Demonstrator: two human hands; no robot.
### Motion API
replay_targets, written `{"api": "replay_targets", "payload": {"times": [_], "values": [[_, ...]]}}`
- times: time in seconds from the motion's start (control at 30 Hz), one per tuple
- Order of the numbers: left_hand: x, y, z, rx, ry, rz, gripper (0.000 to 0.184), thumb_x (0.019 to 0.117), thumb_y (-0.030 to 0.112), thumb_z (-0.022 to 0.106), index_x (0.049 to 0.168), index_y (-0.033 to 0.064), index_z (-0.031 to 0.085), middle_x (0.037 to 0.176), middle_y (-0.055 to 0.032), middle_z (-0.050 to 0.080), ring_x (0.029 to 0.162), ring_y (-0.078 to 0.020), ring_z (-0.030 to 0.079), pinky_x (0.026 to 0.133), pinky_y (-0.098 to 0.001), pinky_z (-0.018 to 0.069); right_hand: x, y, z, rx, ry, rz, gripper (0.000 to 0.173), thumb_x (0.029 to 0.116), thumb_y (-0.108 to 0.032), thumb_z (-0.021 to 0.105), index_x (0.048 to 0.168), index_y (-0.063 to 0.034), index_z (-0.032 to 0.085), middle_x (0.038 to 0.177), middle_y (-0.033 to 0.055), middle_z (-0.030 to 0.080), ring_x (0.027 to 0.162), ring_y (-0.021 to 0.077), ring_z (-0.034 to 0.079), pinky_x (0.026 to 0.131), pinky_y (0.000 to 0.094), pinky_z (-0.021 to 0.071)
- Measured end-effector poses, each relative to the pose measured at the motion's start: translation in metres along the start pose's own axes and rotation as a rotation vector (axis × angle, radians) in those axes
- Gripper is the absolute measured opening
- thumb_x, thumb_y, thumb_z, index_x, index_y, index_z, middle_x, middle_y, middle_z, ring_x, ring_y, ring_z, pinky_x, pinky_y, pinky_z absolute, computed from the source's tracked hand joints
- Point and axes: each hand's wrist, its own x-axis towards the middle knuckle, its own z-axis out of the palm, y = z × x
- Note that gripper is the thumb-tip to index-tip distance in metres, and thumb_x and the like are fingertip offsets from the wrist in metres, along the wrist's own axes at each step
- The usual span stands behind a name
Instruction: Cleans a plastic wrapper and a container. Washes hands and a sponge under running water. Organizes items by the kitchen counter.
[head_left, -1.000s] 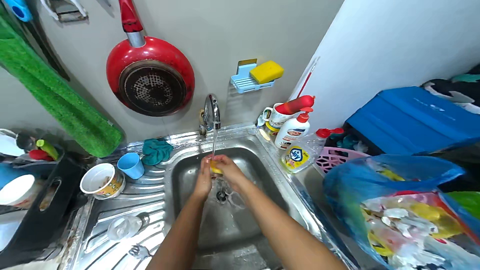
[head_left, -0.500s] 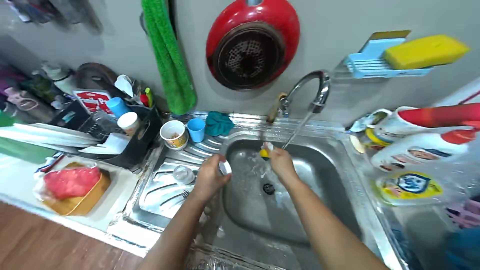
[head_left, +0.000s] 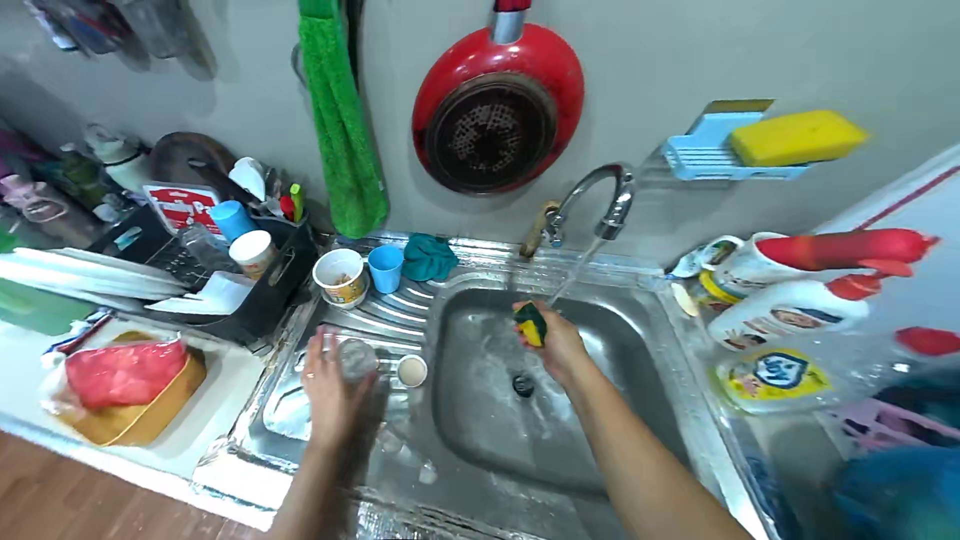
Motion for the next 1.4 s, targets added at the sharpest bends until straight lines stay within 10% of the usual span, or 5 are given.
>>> {"api": "replay_targets", "payload": {"times": [0.23,0.57,0.83,1.07,1.4], "values": [[0.047,0.057,0.021,-0.358,-0.188,-0.063,0.062,0.0737,0.031,0.091,0.124,0.0024,0.068,0.121,-0.0186,0.065,0.109,-0.0314,0.065,0.094,-0.0540,0.0545,-0.015,-0.001,-0.010,0.418,-0.177,-0.128,0.043,0.1065,-0.025,0.045,0.148,-0.0126,0.042,0.136,0.0142,0.061,0.119,0.0278,0.064,0.096,0.0452,0.0556],[0.070,0.211,0.106,-0.074,-0.730,0.293,0.059,0.0889,0.040,0.075,0.137,0.0089,0.062,0.134,-0.0167,0.062,0.124,-0.0352,0.059,0.104,-0.0560,0.0486,-0.012,0.002,-0.037,-0.527,-0.123,-0.258,0.040,0.1079,-0.024,0.052,0.147,-0.0231,0.057,0.148,0.0016,0.058,0.134,0.0179,0.056,0.113,0.0468,0.0453],[0.078,0.203,0.120,-1.165,-1.212,-0.393,0.032,0.1051,0.033,0.052,0.122,0.0076,0.060,0.091,-0.0040,0.069,0.070,-0.0088,0.064,0.061,-0.0251,0.0556,-0.019,-0.021,-0.072,-0.101,-0.354,-0.255,0.036,0.1016,-0.008,0.051,0.136,-0.0030,0.063,0.134,0.0083,0.066,0.119,0.0154,0.062,0.104,0.0362,0.0507],[0.046,0.222,0.132,-0.215,-0.687,0.273,0.057,0.0910,0.045,0.074,0.133,0.0081,0.063,0.127,-0.0141,0.065,0.113,-0.0306,0.066,0.097,-0.0543,0.0545,0.006,-0.007,-0.035,-0.597,-0.082,-0.201,0.032,0.1089,-0.024,0.048,0.131,-0.0240,0.071,0.128,0.0025,0.071,0.120,0.0195,0.065,0.105,0.0527,0.0492],[0.045,0.190,0.120,-1.108,-0.992,-0.416,0.032,0.1011,0.027,0.064,0.122,0.0025,0.064,0.093,-0.0103,0.072,0.074,-0.0143,0.068,0.067,-0.0294,0.0576,-0.018,0.000,-0.058,-0.094,-0.382,-0.232,0.037,0.0985,-0.006,0.057,0.136,-0.0063,0.063,0.131,0.0073,0.066,0.113,0.0154,0.063,0.099,0.0375,0.0524]]}}
